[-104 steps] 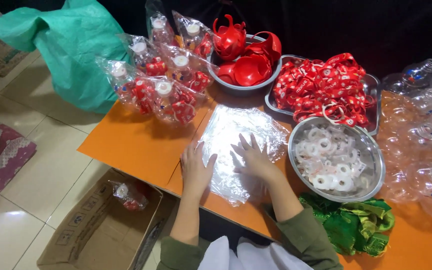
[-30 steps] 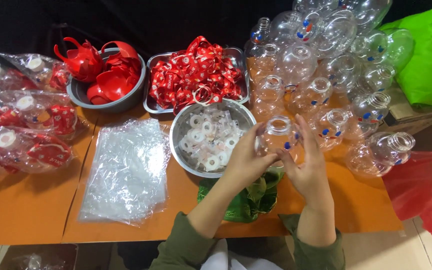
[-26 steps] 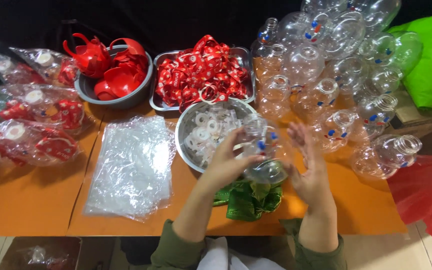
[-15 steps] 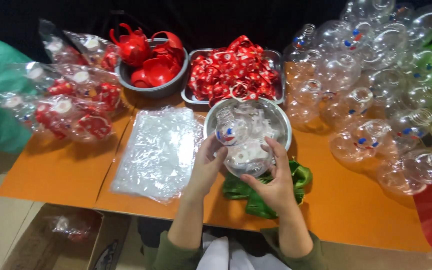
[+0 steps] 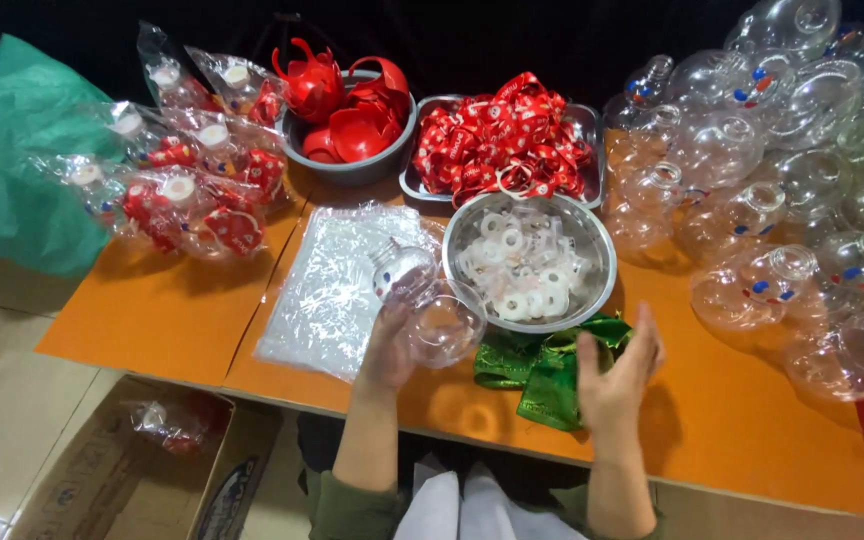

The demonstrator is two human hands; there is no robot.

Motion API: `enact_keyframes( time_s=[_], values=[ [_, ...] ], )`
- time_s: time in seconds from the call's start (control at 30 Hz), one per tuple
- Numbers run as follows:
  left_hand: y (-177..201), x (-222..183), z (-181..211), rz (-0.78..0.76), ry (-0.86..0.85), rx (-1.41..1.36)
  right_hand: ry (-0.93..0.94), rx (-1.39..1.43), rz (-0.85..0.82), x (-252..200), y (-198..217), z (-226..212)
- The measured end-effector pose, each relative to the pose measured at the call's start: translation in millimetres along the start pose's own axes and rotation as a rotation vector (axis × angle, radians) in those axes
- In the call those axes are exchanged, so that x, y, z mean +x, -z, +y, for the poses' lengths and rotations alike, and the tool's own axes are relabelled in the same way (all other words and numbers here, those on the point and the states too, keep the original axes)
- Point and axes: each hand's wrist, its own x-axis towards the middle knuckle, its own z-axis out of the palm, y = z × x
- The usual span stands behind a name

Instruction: Assembling decorative ribbons and rings onto plastic bottles

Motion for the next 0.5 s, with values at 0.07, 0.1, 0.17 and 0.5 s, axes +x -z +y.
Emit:
enact_keyframes(
  time_s=[0.07,0.1,0.17,0.5],
  values=[
    [22.9,0.3,-15.4,0.009,0.009,-0.053,-0.183,-0.050,-0.153,-3.4,7.4,10.7],
    [33.8,2.1,-22.6,0.013,0.012,-0.102,-0.364,-0.096,-0.301,-3.8,10.9,15.9],
    [37.7,3.7,-24.8,-0.021,0.003,-0.101,-0.313,-0.200,-0.357,-9.0,4.3,39.9],
    [14.0,-3.1,-6.1,-0.288,-0.035,-0.172,0.231,0.335,-0.303,-12.2,13.0,-32.9]
  ],
)
